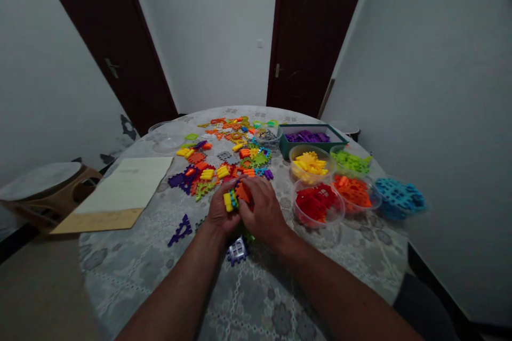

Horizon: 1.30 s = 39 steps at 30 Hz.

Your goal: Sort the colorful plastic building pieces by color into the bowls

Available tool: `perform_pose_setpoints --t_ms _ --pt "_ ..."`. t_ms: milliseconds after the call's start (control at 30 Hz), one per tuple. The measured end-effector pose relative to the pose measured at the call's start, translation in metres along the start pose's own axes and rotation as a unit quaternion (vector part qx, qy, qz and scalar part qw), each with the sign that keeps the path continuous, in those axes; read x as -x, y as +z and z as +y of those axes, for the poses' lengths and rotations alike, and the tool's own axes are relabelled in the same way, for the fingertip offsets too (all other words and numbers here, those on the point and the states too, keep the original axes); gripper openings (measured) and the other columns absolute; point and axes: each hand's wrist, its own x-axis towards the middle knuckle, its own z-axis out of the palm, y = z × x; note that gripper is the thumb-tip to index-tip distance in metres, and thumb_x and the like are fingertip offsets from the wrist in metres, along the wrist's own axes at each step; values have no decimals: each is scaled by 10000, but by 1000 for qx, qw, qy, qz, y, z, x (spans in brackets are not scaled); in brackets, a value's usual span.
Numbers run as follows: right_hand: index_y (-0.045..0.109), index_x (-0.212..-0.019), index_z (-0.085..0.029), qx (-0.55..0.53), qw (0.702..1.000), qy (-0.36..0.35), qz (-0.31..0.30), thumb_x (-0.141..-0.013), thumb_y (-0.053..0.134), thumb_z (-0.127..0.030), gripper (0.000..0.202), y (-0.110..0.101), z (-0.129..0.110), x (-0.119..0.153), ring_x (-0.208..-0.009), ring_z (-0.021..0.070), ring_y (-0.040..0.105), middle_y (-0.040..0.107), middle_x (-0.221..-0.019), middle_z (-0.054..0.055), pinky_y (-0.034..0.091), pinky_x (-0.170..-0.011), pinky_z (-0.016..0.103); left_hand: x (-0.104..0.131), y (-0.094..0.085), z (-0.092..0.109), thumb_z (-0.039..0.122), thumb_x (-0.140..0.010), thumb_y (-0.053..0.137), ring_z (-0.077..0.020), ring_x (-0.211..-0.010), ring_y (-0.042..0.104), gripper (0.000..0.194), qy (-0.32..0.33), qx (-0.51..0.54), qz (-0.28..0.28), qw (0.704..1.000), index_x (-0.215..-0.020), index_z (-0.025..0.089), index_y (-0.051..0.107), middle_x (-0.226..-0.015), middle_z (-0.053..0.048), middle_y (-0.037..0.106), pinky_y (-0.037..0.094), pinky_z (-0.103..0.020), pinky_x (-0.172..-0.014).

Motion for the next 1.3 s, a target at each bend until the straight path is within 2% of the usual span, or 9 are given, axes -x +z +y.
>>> perform_pose_setpoints --t_ms 233,433,600,700,767,900,1067,1167,1300 --pt "627 -1431 -183 11 999 25 29 -956 599 -273 485 -5 0 -6 -1219 297 635 715 -1304 150 480 -1148 496 1 4 2 133 -847 635 -207 -661 761 243 -26 -22 42 999 -1075 139 718 -789 -62 781 674 -317 -679" --pt "636 -1426 -230 -107 987 102 60 -1061 528 -416 423 -27 -6 -18 -1179 259 691 737 -1301 107 536 -1082 436 -1 -2 3 159 -872 633 -194 -620 745 259 -52 -53 29 997 -1124 165 695 -769 -46 761 631 -276 -523" --pt "672 -1293 -250 -347 914 198 73 -1029 558 -611 462 -51 -12 -36 -829 185 744 774 -1001 36 633 -828 357 0 -5 2 214 -869 643 -177 -688 720 331 -66 -64 -59 994 -1186 131 687 -919 -114 752 474 -172 -393" --pt "696 -1129 -220 -462 849 246 68 -963 618 -672 488 -72 -9 -37 -748 175 732 790 -1013 62 643 -728 342 3 -4 1 206 -854 657 -161 -691 689 288 -68 -69 -66 993 -1126 121 695 -924 -115 727 447 -160 -393" --pt "708 -1084 -211 -463 843 262 82 -936 663 -651 467 -94 -1 -32 -755 177 731 801 -1035 77 637 -704 327 5 -3 0 200 -842 670 -163 -698 682 268 -68 -73 -63 993 -1097 124 699 -930 -117 721 444 -163 -394" --pt "728 -1144 -212 -319 895 274 148 -915 696 -644 490 -156 28 -15 -780 190 733 806 -1064 88 627 -707 332 4 -4 0 186 -819 703 -163 -704 683 287 -65 -69 -69 993 -1100 125 701 -951 -115 724 447 -167 -400" --pt "763 -1176 -179 31 947 273 166 -888 705 -636 544 -230 65 4 -840 231 733 798 -1055 124 604 -810 404 0 -9 -2 182 -825 700 -173 -711 698 309 -63 -73 -75 993 -1130 128 697 -960 -116 741 451 -172 -395" --pt "764 -1194 -176 222 937 240 125 -896 679 -578 507 -249 80 13 -889 269 733 795 -1052 140 585 -881 454 0 -9 -4 187 -827 696 -184 -706 707 315 -68 -78 -70 992 -1135 121 698 -958 -121 747 442 -172 -378" --pt "748 -1222 -160 320 927 178 78 -917 617 -487 466 -252 96 20 -1048 314 730 776 -1176 184 559 -1009 499 0 -8 -6 191 -821 709 -206 -714 722 333 -74 -92 -72 990 -1144 109 698 -976 -148 756 436 -180 -371"
